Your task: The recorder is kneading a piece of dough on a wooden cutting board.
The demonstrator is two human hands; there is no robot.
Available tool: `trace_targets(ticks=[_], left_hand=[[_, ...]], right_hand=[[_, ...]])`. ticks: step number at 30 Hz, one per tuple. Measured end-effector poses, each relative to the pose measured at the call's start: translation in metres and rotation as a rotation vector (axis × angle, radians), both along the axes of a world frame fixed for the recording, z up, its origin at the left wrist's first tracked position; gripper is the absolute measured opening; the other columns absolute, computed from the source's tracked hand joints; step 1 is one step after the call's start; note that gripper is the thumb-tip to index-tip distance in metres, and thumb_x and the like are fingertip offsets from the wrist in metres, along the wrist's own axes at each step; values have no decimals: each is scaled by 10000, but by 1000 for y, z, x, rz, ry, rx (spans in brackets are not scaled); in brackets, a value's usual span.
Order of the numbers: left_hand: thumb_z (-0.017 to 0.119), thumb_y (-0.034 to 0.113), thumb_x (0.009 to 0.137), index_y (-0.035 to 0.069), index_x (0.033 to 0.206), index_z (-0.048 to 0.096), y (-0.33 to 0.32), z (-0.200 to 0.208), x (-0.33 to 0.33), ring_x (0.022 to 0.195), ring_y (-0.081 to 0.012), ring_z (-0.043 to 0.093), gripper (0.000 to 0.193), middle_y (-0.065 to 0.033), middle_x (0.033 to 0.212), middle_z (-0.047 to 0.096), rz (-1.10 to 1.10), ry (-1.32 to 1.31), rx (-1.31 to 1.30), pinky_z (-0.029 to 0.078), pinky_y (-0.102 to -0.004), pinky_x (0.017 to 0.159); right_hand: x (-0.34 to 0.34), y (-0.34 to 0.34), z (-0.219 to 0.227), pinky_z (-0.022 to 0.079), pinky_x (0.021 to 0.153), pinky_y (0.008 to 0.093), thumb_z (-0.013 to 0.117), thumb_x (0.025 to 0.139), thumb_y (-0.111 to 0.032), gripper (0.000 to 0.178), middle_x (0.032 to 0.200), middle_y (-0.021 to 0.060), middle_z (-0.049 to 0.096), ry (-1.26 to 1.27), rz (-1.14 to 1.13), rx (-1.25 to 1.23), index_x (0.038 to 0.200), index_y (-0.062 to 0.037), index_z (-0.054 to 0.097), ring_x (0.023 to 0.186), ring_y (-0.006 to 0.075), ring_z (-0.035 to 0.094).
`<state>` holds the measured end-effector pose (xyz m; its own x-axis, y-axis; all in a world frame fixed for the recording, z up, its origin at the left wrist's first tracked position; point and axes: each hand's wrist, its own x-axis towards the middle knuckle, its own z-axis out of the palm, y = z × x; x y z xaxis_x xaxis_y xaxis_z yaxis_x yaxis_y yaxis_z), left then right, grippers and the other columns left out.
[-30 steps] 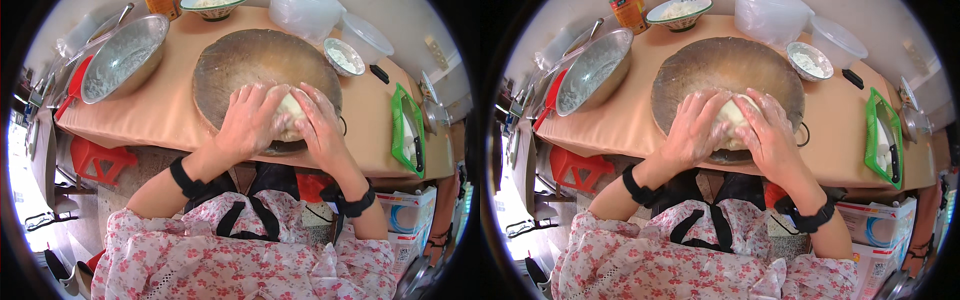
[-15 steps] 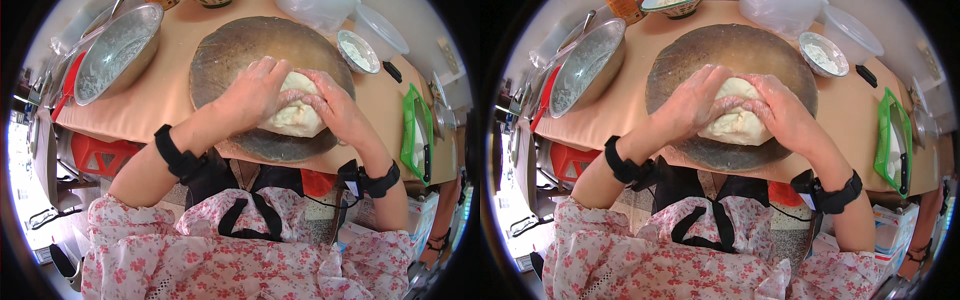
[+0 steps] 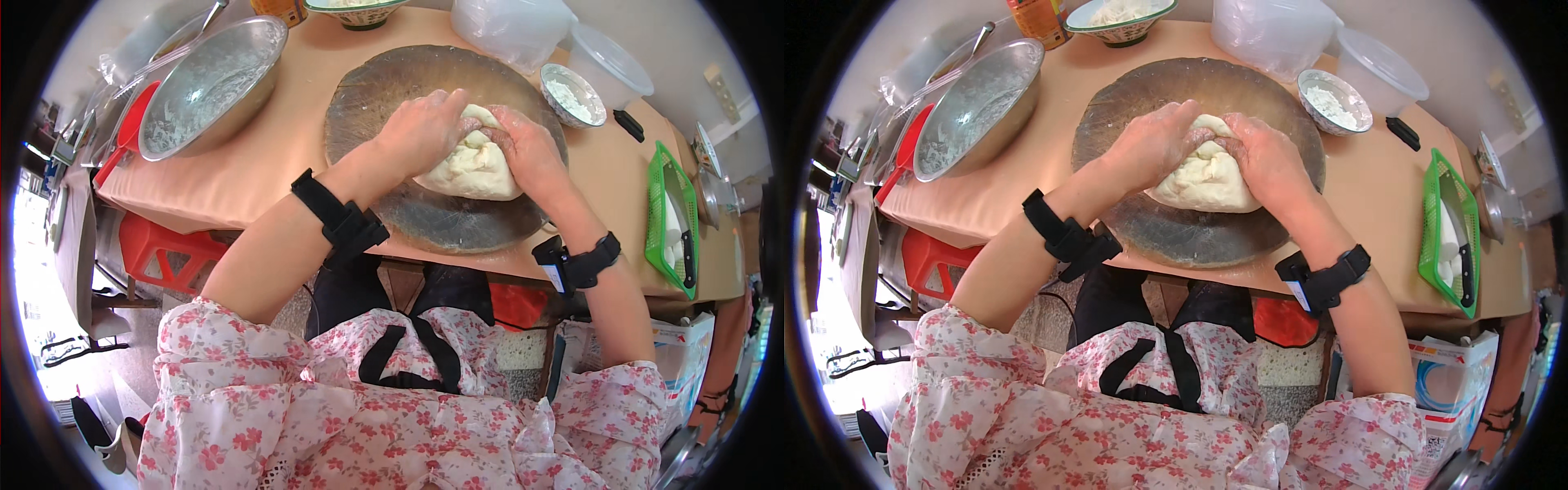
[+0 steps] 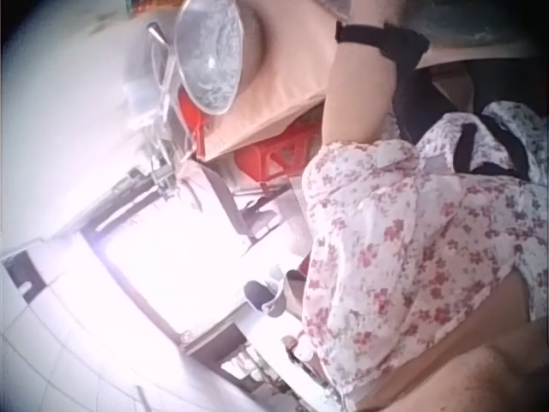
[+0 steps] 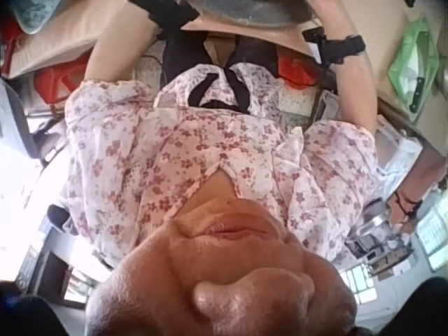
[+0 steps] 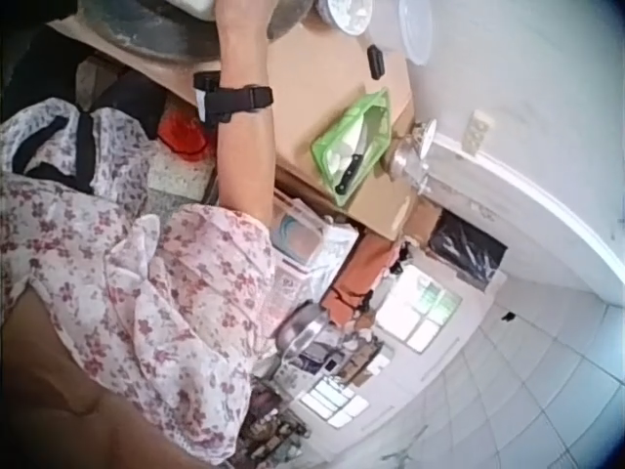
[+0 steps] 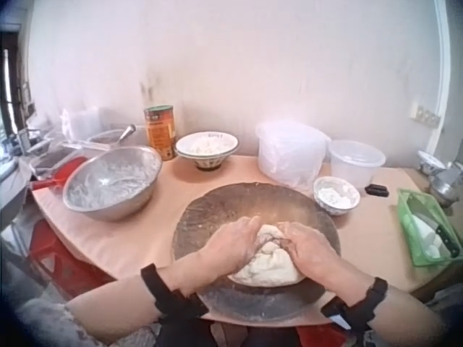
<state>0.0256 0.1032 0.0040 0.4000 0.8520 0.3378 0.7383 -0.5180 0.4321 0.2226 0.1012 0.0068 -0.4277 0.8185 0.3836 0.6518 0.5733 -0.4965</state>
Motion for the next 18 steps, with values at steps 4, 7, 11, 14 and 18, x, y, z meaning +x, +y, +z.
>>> trace_targets(ticks=[4, 7, 11, 14, 18], left_hand=[[588, 259, 926, 67, 1113, 536, -21, -10, -2, 948, -386, 587, 274, -182, 1001, 592, -29, -76, 237, 471, -468, 817], [638, 224, 878, 104, 1233, 539, -41, -12, -5, 961, -356, 581, 387, -144, 1008, 585, -29, -57, 342, 468, -450, 819], [672, 282, 843, 128, 1346, 490, -70, -13, -12, 1040, -363, 543, 557, -146, 1139, 547, -29, 33, 413, 453, -456, 853], [700, 366, 804, 123, 1389, 452, -97, -13, -13, 1138, -400, 493, 680, -186, 1282, 479, -35, 11, 480, 431, -476, 926], [725, 430, 761, 130, 1429, 409, -115, -18, -20, 1274, -433, 396, 798, -207, 1409, 373, -100, 35, 430, 365, -514, 1029]], right_hand=[[0, -26, 3, 473, 887, 444, 541, 933, -163, 297, 1156, 157, 617, -11, -23, 88, 1208, -66, 597, 1040, 390, 582], [1, -47, 7, 443, 946, 447, 535, 939, -173, 340, 1230, 160, 586, -7, 5, 68, 1260, -67, 572, 1144, 384, 534], [11, -74, 10, 413, 993, 484, 591, 910, -268, 520, 1414, 173, 439, -198, 76, 218, 1380, -81, 470, 1292, 393, 417], [14, -99, 15, 405, 999, 517, 688, 825, -336, 716, 1487, 168, 345, -335, 79, 269, 1439, -110, 398, 1331, 422, 364], [7, -117, 14, 410, 992, 540, 809, 671, -359, 951, 1515, 171, 287, -399, 75, 326, 1471, -140, 346, 1325, 473, 340]])
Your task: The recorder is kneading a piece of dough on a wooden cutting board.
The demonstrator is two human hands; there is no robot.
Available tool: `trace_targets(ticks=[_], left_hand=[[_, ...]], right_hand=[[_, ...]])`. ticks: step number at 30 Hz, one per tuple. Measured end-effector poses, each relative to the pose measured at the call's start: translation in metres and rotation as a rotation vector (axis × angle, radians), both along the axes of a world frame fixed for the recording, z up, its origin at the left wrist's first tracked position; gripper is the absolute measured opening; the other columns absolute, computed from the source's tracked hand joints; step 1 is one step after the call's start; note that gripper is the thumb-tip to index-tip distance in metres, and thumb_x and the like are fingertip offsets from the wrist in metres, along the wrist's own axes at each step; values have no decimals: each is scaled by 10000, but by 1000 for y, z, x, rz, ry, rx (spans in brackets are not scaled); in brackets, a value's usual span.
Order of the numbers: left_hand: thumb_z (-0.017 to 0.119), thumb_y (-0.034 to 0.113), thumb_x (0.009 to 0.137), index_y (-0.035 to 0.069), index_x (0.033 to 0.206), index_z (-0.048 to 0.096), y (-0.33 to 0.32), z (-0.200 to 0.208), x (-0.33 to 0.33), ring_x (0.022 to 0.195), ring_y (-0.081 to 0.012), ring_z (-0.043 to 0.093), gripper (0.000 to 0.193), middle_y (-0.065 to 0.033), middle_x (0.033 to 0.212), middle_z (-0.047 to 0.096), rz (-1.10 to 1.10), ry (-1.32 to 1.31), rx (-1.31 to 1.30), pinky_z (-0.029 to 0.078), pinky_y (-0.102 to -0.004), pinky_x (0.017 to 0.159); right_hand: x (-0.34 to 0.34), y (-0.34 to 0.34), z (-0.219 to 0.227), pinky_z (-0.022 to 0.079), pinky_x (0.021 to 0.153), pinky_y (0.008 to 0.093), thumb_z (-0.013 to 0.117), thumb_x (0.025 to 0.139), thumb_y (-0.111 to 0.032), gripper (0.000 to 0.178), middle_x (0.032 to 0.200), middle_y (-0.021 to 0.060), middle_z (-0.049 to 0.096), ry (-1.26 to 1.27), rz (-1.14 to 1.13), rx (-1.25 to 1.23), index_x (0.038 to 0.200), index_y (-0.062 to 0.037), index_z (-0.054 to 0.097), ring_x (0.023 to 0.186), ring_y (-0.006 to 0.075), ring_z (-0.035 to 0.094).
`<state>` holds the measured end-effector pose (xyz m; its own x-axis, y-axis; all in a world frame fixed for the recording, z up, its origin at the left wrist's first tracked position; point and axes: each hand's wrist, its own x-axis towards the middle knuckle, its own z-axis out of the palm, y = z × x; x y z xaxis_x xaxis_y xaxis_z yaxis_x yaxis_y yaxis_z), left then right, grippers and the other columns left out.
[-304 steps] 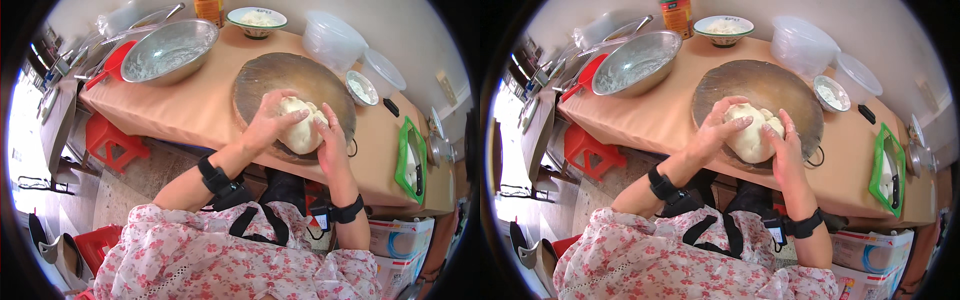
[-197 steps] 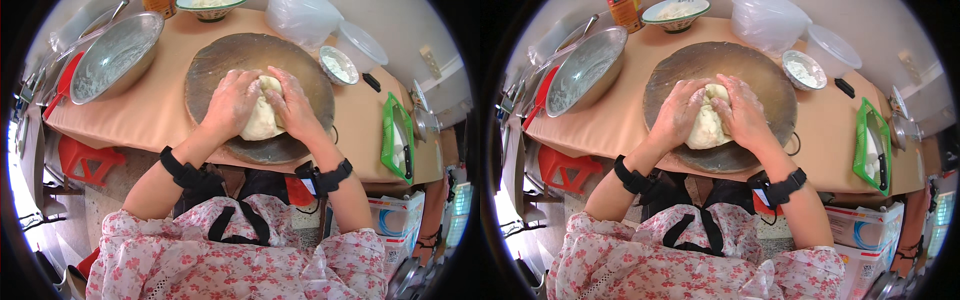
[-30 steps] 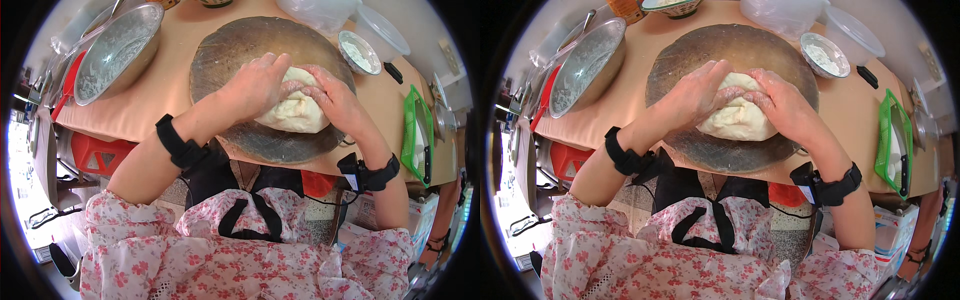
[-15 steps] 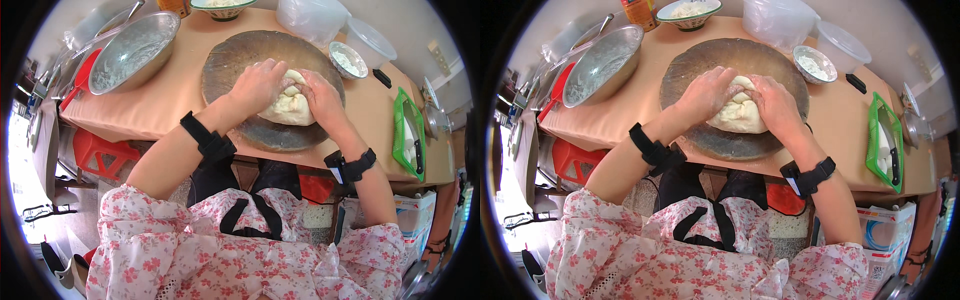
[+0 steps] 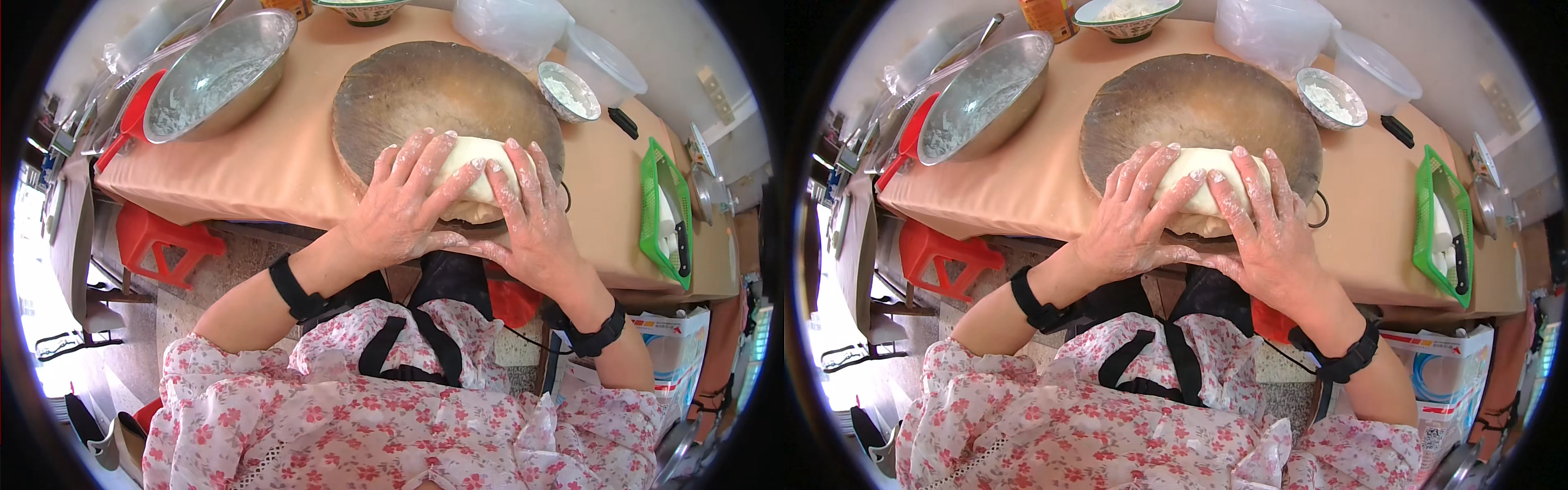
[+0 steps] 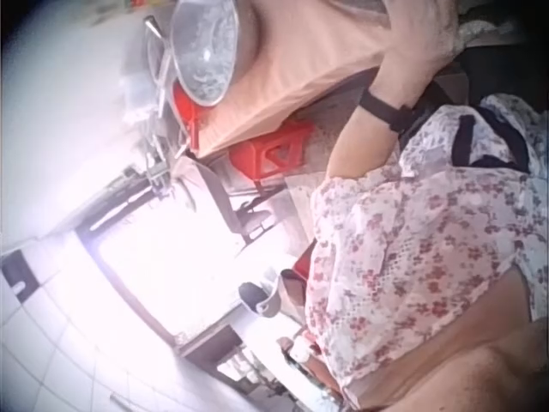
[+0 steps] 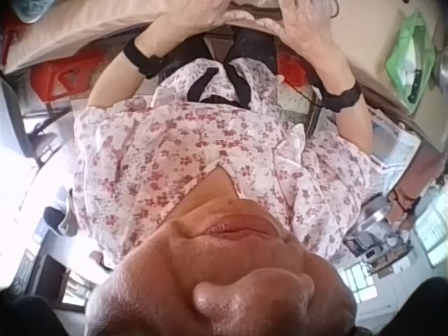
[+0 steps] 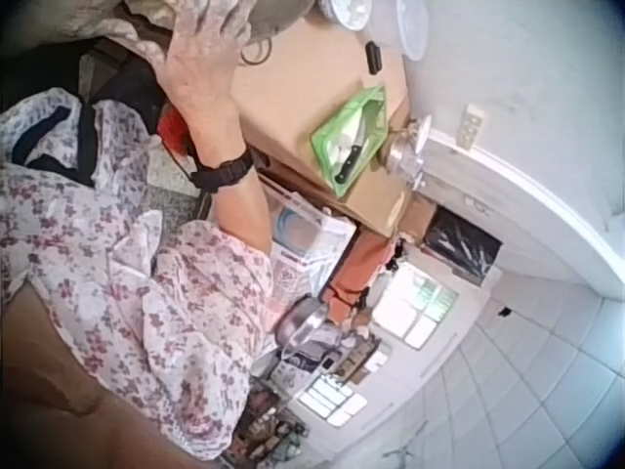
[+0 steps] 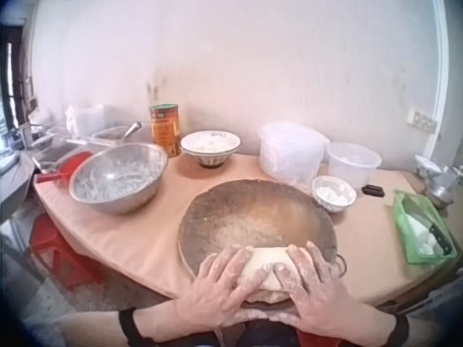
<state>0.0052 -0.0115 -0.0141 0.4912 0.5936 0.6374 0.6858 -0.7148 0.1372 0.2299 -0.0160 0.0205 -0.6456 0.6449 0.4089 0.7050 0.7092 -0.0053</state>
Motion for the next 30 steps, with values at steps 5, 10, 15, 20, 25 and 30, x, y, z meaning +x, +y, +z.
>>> trace_targets(ticks=[5, 10, 15, 20, 25, 30], left_hand=[[727, 408, 766, 111, 1427, 406, 16, -6, 4, 1263, -432, 402, 792, -214, 1399, 375, 63, 36, 26, 377, -506, 1020], [719, 368, 784, 87, 1406, 406, 46, -2, 4, 1130, -416, 462, 750, -200, 1297, 431, 35, -18, -130, 415, -486, 975], [622, 415, 877, 113, 1309, 476, 79, 4, 4, 1073, -417, 538, 547, -215, 1166, 523, 18, -66, -205, 480, -508, 842], [585, 439, 907, 87, 1211, 513, 106, 10, 2, 1030, -429, 565, 470, -226, 1100, 561, 18, -68, -321, 469, -505, 876], [562, 389, 947, 77, 1227, 498, 112, 22, 7, 1075, -401, 553, 424, -214, 1117, 567, 120, -8, -472, 464, -470, 891], [572, 391, 938, 85, 1224, 502, 106, 10, 6, 1080, -411, 541, 424, -220, 1145, 553, 133, -36, -429, 460, -462, 897]], right_hand=[[-2, 20, -10, 413, 1006, 543, 822, 651, -310, 950, 1495, 169, 304, 30, -1, 1, 1460, -139, 354, 1316, 476, 345], [-2, 50, -7, 382, 1057, 502, 760, 740, -253, 827, 1455, 172, 350, 84, -24, -142, 1453, -128, 360, 1295, 442, 374], [-3, 82, 2, 409, 1000, 447, 626, 892, -271, 563, 1323, 183, 497, 211, 5, -319, 1379, -62, 439, 1208, 393, 474], [-4, 108, 0, 427, 967, 434, 588, 925, -263, 490, 1240, 214, 563, 280, -43, -417, 1340, -26, 481, 1141, 399, 533], [-8, 117, 4, 442, 939, 436, 594, 934, -303, 483, 1217, 220, 598, 304, -144, -488, 1313, -18, 503, 1131, 386, 559], [-8, 111, -9, 437, 949, 431, 602, 929, -315, 495, 1218, 226, 587, 382, -64, -420, 1319, -25, 502, 1126, 391, 555]])
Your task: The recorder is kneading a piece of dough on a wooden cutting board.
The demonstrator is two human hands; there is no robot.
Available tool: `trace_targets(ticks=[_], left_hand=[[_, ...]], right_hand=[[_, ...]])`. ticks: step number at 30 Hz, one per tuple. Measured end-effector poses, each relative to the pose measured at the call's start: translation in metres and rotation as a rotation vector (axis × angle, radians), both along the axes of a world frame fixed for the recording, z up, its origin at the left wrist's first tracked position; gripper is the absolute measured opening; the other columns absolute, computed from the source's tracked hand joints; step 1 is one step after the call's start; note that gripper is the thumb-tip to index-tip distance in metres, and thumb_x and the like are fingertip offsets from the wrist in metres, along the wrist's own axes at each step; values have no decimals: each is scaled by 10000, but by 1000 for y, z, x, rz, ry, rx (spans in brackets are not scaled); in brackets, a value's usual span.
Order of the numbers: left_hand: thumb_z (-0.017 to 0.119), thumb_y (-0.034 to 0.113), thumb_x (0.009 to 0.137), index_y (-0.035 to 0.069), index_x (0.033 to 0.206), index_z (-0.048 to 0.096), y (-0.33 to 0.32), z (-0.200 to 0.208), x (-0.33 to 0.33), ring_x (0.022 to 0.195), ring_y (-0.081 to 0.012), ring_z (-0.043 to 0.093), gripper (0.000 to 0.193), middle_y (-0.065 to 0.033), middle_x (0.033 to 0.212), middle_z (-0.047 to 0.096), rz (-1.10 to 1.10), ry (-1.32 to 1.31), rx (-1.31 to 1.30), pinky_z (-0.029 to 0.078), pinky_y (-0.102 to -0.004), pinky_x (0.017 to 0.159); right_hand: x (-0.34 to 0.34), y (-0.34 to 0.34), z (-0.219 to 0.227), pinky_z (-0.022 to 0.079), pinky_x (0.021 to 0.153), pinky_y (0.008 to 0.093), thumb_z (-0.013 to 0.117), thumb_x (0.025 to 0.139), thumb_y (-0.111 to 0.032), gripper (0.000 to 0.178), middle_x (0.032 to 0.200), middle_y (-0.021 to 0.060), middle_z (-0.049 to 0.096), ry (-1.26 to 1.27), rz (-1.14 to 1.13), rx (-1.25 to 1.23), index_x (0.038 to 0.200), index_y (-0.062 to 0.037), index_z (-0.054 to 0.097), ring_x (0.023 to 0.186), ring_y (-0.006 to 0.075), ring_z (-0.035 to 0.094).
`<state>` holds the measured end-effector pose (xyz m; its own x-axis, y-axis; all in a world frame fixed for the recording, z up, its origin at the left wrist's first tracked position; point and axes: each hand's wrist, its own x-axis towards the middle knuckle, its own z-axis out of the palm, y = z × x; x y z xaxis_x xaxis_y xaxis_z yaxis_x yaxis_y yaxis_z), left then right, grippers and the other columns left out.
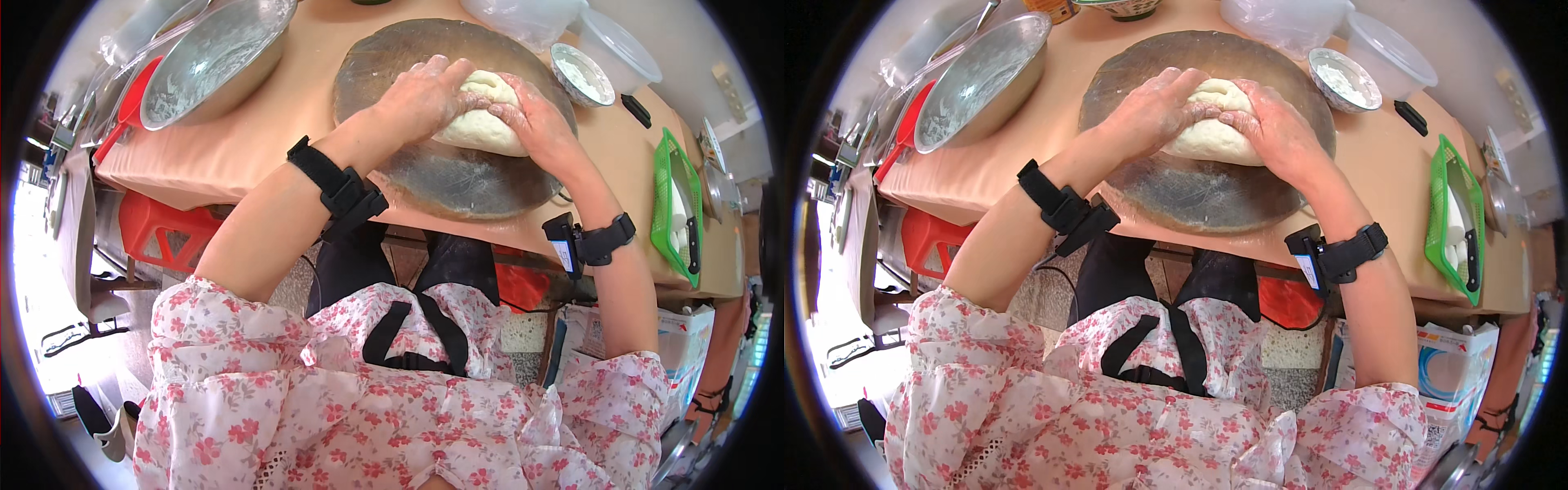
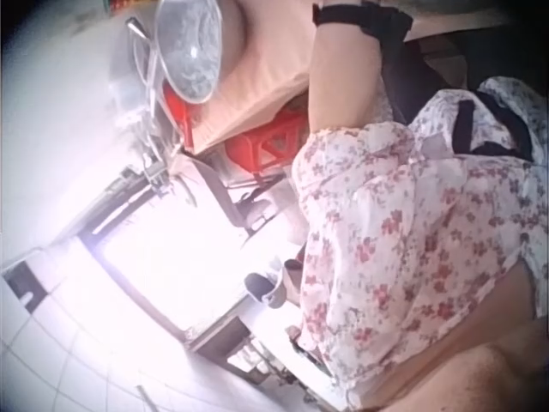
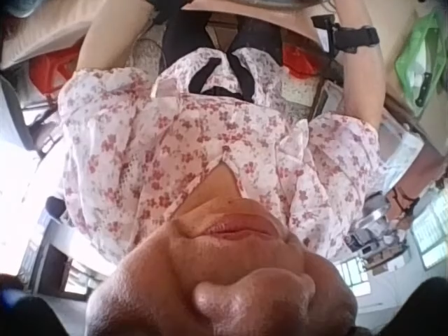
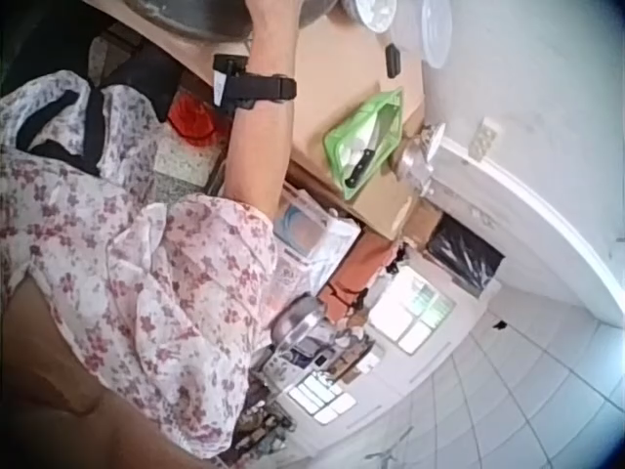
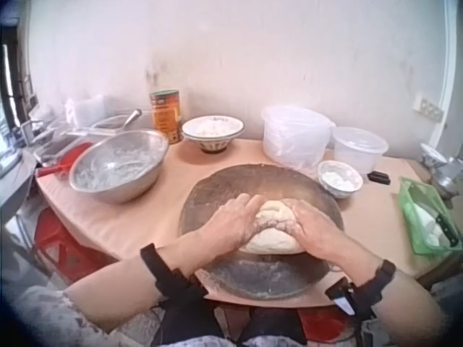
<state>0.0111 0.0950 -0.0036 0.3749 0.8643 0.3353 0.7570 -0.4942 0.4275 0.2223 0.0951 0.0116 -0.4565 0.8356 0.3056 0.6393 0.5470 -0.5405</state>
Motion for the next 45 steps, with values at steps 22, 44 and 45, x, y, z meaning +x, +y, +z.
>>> trace_targets(ticks=[22, 44, 45], left_hand=[[731, 326, 801, 126, 1233, 599, -93, 12, -2, 1008, -339, 514, 494, -122, 1079, 566, -7, -98, 367, 423, -456, 882], [766, 449, 719, 115, 1285, 545, -75, -8, -12, 995, -369, 533, 693, -153, 1069, 566, -177, -309, 164, 451, -450, 906], [790, 389, 728, 68, 1273, 537, -74, -4, -12, 963, -369, 579, 681, -172, 1084, 585, -147, -295, 139, 482, -436, 838]], right_hand=[[6, -70, 12, 385, 1038, 435, 602, 932, -276, 458, 1293, 189, 524, 76, 23, 48, 1331, -63, 530, 1222, 378, 489], [0, -80, 16, 385, 1018, 450, 738, 797, -248, 641, 1314, 202, 449, -1, 88, 11, 1364, -94, 481, 1196, 394, 459], [-1, -74, 15, 389, 1015, 435, 724, 813, -238, 620, 1281, 198, 478, 33, 95, -12, 1359, -77, 478, 1179, 380, 478]])
